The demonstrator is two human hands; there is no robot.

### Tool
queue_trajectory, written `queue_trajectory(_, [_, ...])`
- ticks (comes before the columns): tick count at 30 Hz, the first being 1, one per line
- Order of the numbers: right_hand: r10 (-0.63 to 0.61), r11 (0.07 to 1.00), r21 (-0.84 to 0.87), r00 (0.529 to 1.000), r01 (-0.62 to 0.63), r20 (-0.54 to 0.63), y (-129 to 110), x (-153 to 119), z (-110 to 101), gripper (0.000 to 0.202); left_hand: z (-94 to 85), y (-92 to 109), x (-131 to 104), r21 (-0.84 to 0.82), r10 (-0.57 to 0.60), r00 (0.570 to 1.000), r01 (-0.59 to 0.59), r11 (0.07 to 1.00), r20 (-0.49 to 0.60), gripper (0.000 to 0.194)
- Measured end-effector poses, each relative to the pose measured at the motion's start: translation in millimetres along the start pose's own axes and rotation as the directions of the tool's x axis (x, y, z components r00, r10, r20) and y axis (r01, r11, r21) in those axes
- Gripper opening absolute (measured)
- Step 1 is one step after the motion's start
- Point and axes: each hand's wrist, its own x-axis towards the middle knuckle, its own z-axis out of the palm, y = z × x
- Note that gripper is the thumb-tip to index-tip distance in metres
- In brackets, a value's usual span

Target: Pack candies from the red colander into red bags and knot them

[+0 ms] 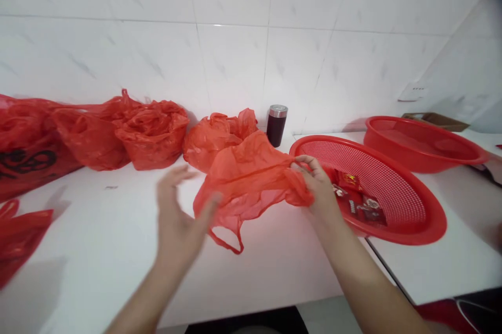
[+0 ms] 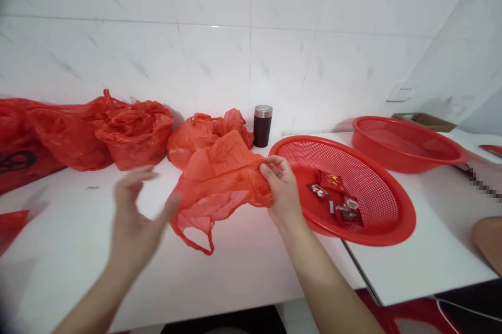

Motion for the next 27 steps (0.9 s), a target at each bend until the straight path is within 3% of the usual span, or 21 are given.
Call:
queue_trajectory(1, [0.027, 0.999, 0.028, 0.999, -0.028, 0.02, 4, -4, 5, 0.038, 8.7, 2, -13, 0.075, 0.068, 0.992, -0.076, 0.994, 0.104, 0.05])
queue_trajectory(3, [0.069, 0.996, 0.044, 0.996, -0.072, 0.06, 9, -10, 8, 0.039, 22.4, -8, -30, 0.162, 0.038, 0.977, -0.073, 0.984, 0.21, 0.06])
queue_trajectory(5, [0.069, 0.997, -0.032, 0.995, -0.067, 0.073, 9, -11, 0, 0.038, 23.7, -30, -32, 0.159, -0.155, 0.954, 0.116, 0.98, 0.255, 0.063])
queue_trajectory(8, [-0.059, 0.925, -0.372, 0.995, 0.083, 0.077, -8, -4, -21, 0.033, 2.0, -58, -15, 0.026, -0.477, 0.824, 0.493, 0.869, 0.305, 0.043])
queue_trajectory(10, [-0.268, 0.704, -0.65, 0.955, 0.287, 0.131, -26, -6, -27, 0.029, -15.8, -60, -1, -0.129, -0.553, 0.749, 0.629, 0.767, 0.366, 0.027])
queue_trajectory(12, [-0.472, 0.402, -0.774, 0.835, 0.489, 0.282, -40, -20, -18, 0.023, -25.3, -48, 6, -0.273, -0.561, 0.682, 0.716, 0.643, 0.469, 0.024])
queue_trajectory(14, [-0.506, 0.193, -0.724, 0.699, 0.662, 0.505, -43, -41, 3, 0.013, -25.2, -29, 8, -0.359, -0.551, 0.605, 0.792, 0.494, 0.576, 0.025])
queue_trajectory(16, [-0.31, 0.068, -0.6, 0.589, 0.797, 0.747, -32, -58, 22, 0.013, -21.3, -12, 6, -0.404, -0.537, 0.544, 0.839, 0.365, 0.645, 0.029])
queue_trajectory(17, [-0.18, -0.01, -0.554, 0.543, 0.833, 0.82, -23, -61, 28, 0.015, -20.7, -6, 4, -0.424, -0.53, 0.524, 0.851, 0.309, 0.667, 0.031])
queue_trajectory(18, [-0.082, -0.094, -0.534, 0.528, 0.84, 0.845, -12, -60, 30, 0.016, -22.0, -2, 3, -0.439, -0.523, 0.502, 0.863, 0.252, 0.688, 0.031])
queue_trajectory(19, [-0.008, -0.186, -0.54, 0.549, 0.821, 0.836, -1, -55, 28, 0.018, -25.5, 0, 2, -0.445, -0.514, 0.473, 0.876, 0.187, 0.715, 0.031])
queue_trajectory(22, [0.159, -0.387, -0.609, 0.701, 0.692, 0.695, 19, -26, 5, 0.041, -47.4, -4, 4, -0.451, -0.487, 0.395, 0.893, 0.003, 0.779, 0.031])
queue_trajectory(24, [0.305, -0.401, -0.642, 0.757, 0.653, 0.578, 16, -12, -15, 0.049, -64.0, -13, 6, -0.475, -0.535, 0.392, 0.88, -0.02, 0.748, 0.036])
queue_trajectory(25, [0.377, -0.353, -0.664, 0.749, 0.66, 0.544, 10, -8, -23, 0.05, -70.5, -18, 8, -0.498, -0.576, 0.418, 0.867, 0.021, 0.703, 0.037])
queue_trajectory(27, [0.494, -0.145, -0.72, 0.68, 0.679, 0.542, -6, -8, -33, 0.043, -77.1, -26, 9, -0.521, -0.635, 0.488, 0.84, 0.153, 0.599, 0.037])
